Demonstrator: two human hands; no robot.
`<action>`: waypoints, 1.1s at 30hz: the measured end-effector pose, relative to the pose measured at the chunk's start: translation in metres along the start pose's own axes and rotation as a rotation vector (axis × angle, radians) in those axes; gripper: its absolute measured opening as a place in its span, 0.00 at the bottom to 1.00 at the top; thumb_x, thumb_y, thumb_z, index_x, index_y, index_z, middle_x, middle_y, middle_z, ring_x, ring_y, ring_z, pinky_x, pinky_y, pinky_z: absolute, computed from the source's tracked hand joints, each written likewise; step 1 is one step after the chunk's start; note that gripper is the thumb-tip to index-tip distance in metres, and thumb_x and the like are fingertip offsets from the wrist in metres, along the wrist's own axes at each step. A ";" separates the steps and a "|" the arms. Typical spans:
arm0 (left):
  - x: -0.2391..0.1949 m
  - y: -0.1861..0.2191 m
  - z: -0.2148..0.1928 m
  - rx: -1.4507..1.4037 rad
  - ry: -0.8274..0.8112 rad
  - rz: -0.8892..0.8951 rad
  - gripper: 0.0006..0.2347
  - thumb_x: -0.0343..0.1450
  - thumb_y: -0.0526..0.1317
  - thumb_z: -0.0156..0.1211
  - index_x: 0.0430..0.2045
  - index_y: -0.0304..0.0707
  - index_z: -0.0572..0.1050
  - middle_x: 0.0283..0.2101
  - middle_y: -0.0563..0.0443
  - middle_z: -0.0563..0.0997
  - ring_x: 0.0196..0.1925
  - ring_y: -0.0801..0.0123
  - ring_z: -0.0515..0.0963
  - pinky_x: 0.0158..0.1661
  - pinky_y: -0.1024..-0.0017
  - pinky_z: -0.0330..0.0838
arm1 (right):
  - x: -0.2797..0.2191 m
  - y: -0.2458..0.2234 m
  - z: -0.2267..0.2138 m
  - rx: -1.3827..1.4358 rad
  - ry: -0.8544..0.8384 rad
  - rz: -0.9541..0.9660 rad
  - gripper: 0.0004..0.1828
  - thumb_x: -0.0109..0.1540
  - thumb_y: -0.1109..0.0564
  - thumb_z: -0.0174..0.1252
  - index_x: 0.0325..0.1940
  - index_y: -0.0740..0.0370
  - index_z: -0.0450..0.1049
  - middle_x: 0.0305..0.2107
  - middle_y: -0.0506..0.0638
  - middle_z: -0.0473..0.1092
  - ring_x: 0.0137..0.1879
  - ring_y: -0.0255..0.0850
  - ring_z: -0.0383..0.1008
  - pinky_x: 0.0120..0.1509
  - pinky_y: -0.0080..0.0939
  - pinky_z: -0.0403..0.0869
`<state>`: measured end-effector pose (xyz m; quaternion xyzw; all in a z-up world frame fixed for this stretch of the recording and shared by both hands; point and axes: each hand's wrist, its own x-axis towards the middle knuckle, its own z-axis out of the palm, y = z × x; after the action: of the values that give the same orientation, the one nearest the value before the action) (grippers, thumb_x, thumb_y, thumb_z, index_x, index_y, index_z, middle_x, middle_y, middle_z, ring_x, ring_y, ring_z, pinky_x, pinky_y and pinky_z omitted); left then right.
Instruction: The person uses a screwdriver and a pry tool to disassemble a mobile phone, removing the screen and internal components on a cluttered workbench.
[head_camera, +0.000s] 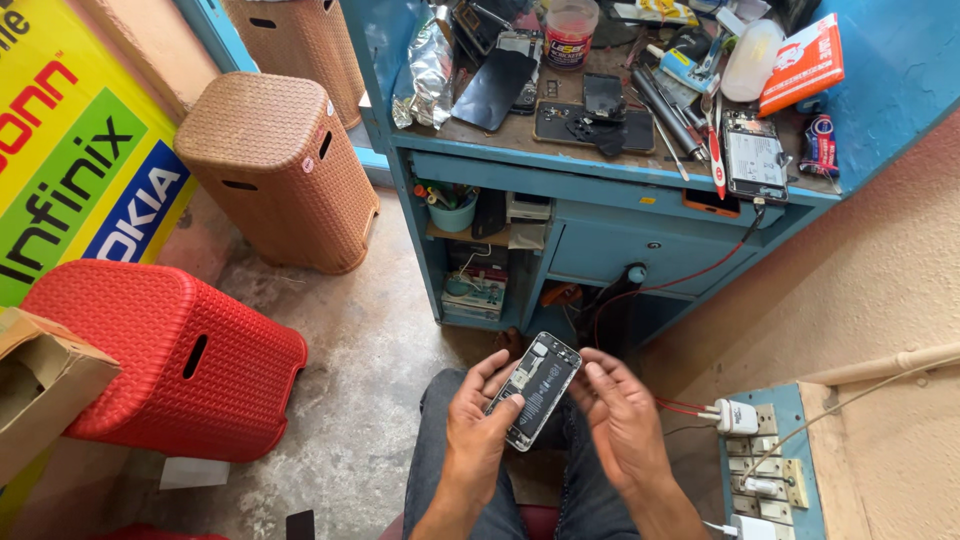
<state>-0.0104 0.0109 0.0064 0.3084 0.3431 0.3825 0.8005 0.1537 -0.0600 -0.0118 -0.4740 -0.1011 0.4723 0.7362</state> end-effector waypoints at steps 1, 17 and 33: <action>0.000 0.003 0.000 -0.001 -0.006 -0.018 0.25 0.67 0.24 0.54 0.62 0.25 0.63 0.58 0.35 0.80 0.48 0.67 0.84 0.44 0.75 0.81 | -0.001 -0.004 0.002 -0.146 0.006 -0.106 0.13 0.66 0.60 0.55 0.53 0.68 0.76 0.44 0.54 0.75 0.50 0.37 0.76 0.59 0.38 0.76; 0.018 -0.028 -0.036 -0.065 -0.007 -0.096 0.26 0.64 0.24 0.63 0.60 0.21 0.70 0.48 0.35 0.83 0.44 0.67 0.84 0.45 0.73 0.80 | 0.194 -0.197 0.017 -1.333 0.142 -0.658 0.10 0.64 0.59 0.61 0.48 0.63 0.78 0.35 0.57 0.78 0.36 0.47 0.82 0.43 0.47 0.78; 0.030 -0.061 -0.073 0.014 0.066 -0.133 0.26 0.63 0.23 0.62 0.59 0.23 0.70 0.50 0.35 0.84 0.45 0.64 0.86 0.44 0.69 0.82 | 0.253 -0.194 -0.006 -0.985 0.286 -0.310 0.18 0.59 0.66 0.60 0.54 0.66 0.77 0.28 0.51 0.72 0.31 0.42 0.72 0.32 0.41 0.76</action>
<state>-0.0290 0.0208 -0.0909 0.2778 0.3918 0.3359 0.8102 0.4087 0.1164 0.0631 -0.8024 -0.2784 0.1852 0.4943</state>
